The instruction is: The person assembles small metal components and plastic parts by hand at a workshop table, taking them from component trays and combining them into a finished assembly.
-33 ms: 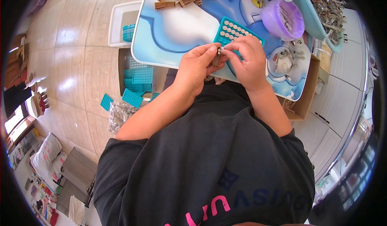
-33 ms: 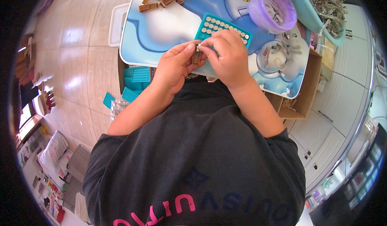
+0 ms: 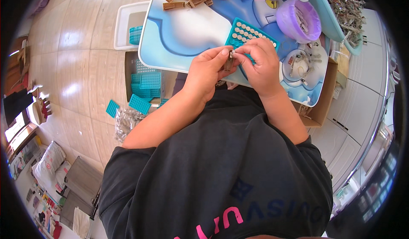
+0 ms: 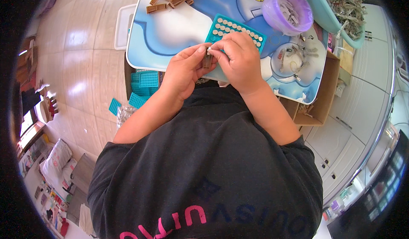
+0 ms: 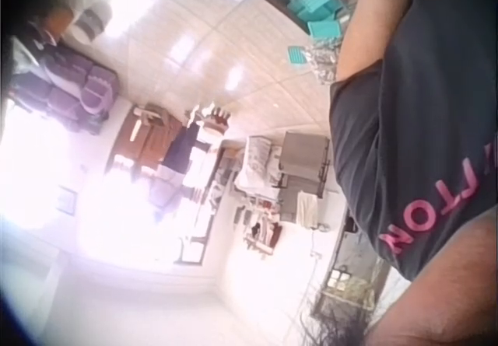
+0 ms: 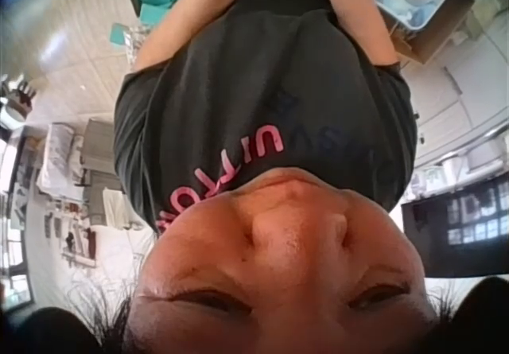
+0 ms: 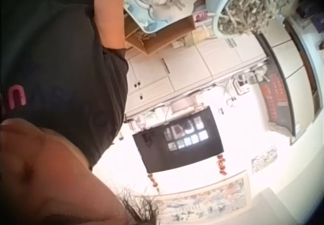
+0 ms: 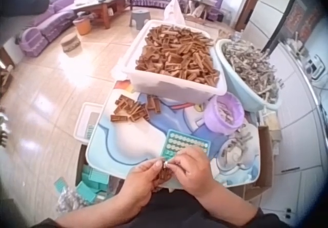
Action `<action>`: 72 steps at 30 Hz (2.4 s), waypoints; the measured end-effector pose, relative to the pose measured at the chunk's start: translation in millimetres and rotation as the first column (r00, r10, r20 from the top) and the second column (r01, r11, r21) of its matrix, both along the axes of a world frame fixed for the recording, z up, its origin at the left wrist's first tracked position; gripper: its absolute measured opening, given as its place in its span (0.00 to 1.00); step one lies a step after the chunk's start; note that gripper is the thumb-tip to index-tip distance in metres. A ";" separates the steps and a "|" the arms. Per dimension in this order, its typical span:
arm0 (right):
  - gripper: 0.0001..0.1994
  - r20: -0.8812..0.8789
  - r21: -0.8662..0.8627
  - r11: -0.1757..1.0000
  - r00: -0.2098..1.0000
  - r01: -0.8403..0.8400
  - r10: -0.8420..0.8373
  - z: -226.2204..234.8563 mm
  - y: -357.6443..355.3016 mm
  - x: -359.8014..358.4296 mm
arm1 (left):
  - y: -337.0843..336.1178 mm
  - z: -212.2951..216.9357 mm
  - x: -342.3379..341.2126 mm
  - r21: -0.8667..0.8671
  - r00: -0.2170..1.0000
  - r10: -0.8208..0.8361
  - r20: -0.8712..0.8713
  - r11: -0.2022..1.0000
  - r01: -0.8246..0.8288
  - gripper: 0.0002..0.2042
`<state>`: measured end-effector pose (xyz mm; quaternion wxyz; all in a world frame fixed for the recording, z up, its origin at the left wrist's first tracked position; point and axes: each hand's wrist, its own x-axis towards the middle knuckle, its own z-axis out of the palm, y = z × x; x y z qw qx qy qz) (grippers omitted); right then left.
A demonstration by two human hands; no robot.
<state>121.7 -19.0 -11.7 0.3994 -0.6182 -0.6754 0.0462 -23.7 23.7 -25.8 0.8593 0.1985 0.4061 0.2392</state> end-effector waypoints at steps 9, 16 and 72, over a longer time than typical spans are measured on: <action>0.06 -0.018 -0.073 0.996 0.998 -0.054 0.053 -2.3 0.2 -6.5 | -2.7 2.4 2.5 -0.013 0.999 0.047 0.025 0.999 -0.047 0.12; 0.04 -0.307 -0.201 0.973 0.951 -0.110 0.044 11.3 16.3 -2.4 | 3.1 2.5 -6.5 0.040 0.999 0.041 0.036 0.998 -0.042 0.11; 0.30 -0.435 -0.437 0.872 0.901 -0.219 0.009 36.3 -24.3 6.3 | 5.8 31.8 -7.6 0.088 0.982 -0.094 0.167 0.993 0.080 0.10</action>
